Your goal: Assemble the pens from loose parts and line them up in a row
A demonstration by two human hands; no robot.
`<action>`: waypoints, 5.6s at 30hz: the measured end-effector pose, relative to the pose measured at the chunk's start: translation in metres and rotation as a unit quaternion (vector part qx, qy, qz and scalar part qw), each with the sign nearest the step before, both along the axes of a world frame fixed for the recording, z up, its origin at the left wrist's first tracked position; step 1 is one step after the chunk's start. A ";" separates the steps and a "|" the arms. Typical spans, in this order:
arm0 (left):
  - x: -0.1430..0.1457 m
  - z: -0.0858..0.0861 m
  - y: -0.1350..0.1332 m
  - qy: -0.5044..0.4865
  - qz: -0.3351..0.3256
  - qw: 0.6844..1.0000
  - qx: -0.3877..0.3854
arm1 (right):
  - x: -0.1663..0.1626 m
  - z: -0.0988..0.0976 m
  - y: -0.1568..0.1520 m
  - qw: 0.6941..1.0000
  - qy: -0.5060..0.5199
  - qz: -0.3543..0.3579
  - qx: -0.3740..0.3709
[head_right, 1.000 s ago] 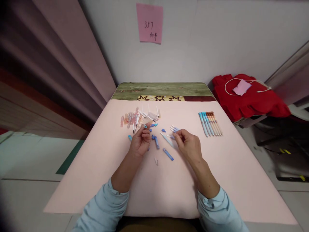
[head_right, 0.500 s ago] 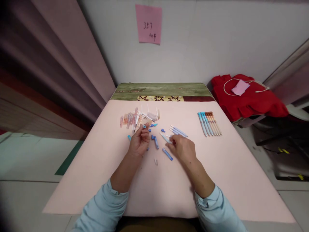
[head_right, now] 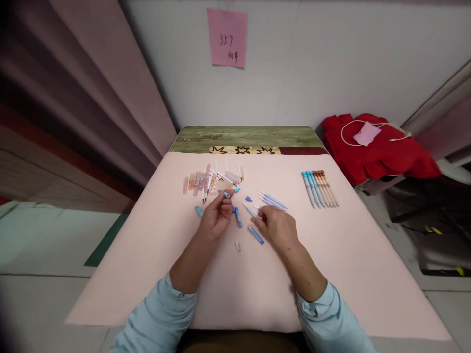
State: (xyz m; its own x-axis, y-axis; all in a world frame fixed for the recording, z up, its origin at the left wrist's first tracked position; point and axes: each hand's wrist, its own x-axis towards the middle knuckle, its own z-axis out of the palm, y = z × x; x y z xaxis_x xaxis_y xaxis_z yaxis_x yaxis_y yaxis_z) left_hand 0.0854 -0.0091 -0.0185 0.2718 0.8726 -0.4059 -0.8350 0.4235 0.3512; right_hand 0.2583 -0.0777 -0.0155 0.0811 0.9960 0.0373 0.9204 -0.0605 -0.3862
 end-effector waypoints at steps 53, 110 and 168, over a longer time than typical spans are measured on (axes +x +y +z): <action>0.012 -0.006 -0.011 0.186 -0.041 0.972 0.136 | -0.011 -0.001 -0.006 0.968 0.160 0.002 0.194; 0.014 -0.006 -0.015 0.184 -0.107 0.969 0.127 | -0.019 -0.005 -0.005 0.933 0.336 -0.023 0.129; 0.007 -0.011 -0.004 0.193 -0.027 0.975 0.108 | -0.022 -0.009 -0.006 0.925 0.369 -0.046 0.085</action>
